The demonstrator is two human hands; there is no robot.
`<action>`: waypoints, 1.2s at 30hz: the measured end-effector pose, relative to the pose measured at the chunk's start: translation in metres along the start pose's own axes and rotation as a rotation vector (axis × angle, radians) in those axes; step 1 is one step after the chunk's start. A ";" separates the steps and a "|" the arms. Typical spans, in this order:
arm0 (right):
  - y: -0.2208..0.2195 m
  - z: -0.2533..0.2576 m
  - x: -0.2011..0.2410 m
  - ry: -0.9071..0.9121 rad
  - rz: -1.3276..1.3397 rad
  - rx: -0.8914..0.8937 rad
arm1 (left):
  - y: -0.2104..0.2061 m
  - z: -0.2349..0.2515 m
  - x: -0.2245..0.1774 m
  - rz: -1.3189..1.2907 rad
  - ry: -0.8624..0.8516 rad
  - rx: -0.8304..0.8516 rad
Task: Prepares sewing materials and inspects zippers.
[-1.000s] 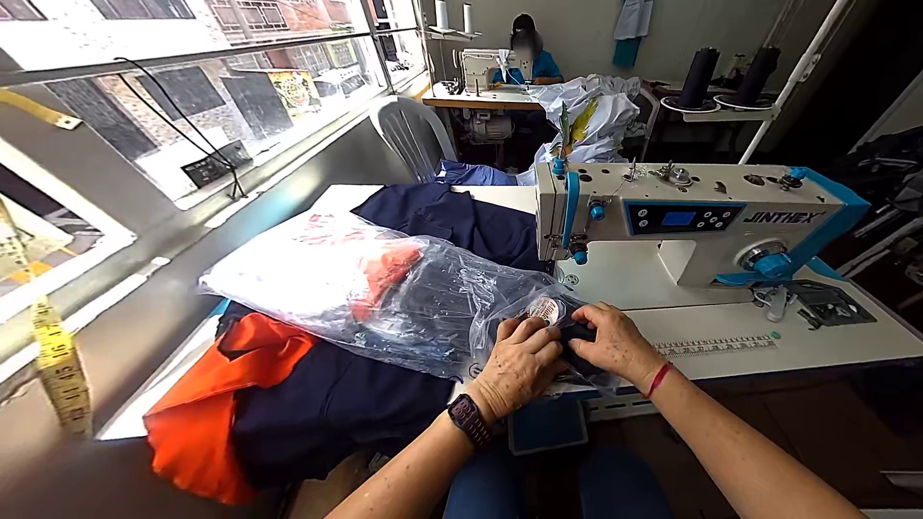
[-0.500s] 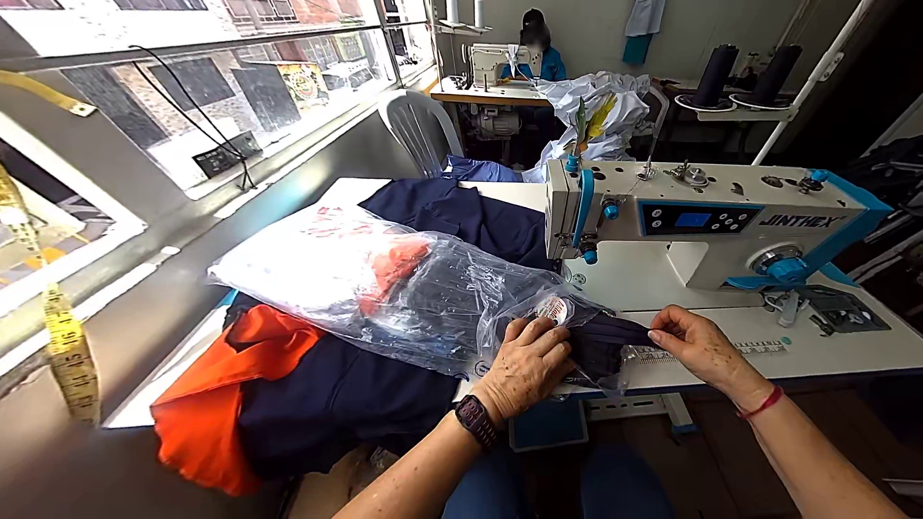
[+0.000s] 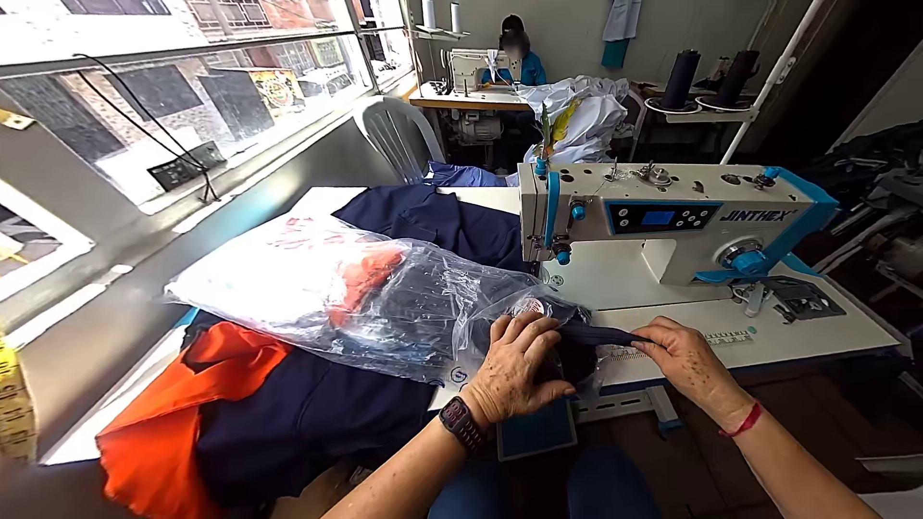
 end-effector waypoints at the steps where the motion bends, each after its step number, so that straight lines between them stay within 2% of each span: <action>1: 0.011 0.000 0.006 -0.009 -0.001 0.044 | -0.007 0.015 -0.010 -0.045 0.001 0.009; 3: 0.034 -0.005 0.023 -0.011 -0.003 0.055 | -0.029 0.044 -0.033 -0.188 0.019 0.065; 5: 0.065 -0.007 0.028 -0.063 0.146 0.000 | -0.045 0.068 -0.048 -0.393 0.096 0.064; 7: 0.096 -0.010 0.018 -0.137 0.628 -0.060 | -0.057 0.081 -0.054 -0.837 0.354 0.083; 9: 0.116 -0.017 0.003 -0.099 1.008 -0.084 | -0.071 0.084 -0.069 -1.502 0.710 0.010; 10: 0.120 -0.023 -0.006 -0.104 1.066 -0.119 | -0.074 0.085 -0.084 -1.766 0.810 -0.031; 12: 0.110 -0.040 -0.019 -0.187 1.031 -0.185 | -0.074 0.088 -0.114 -2.061 0.831 -0.059; 14: 0.088 -0.056 -0.015 -0.226 1.013 -0.170 | -0.073 0.087 -0.135 -2.110 0.746 -0.033; 17: 0.070 -0.073 0.005 -0.253 1.023 -0.153 | -0.076 0.074 -0.147 -1.964 0.721 -0.079; 20: 0.072 -0.081 0.010 -0.336 0.923 -0.300 | -0.078 0.059 -0.148 -1.835 0.768 -0.162; 23: 0.077 -0.086 0.009 -0.343 0.782 -0.431 | -0.075 0.051 -0.143 -1.768 0.740 -0.253; 28: 0.071 -0.082 0.008 -0.320 0.860 -0.408 | -0.070 0.045 -0.141 -1.854 0.692 -0.236; 32: 0.064 -0.078 0.004 -0.328 0.879 -0.407 | -0.071 0.036 -0.132 -1.984 0.902 -0.340; 36: 0.052 -0.077 0.006 -0.321 1.013 -0.379 | -0.074 0.024 -0.125 -2.029 1.110 -0.456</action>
Point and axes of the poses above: each hand's wrist, its own z-axis towards the middle knuckle, its own y-axis out of the back of the hand, x = y × z, the point moved 9 cm from there along z, towards the middle knuckle, and after that the axes turned 13 degrees about -z, right-handed, at the moved point
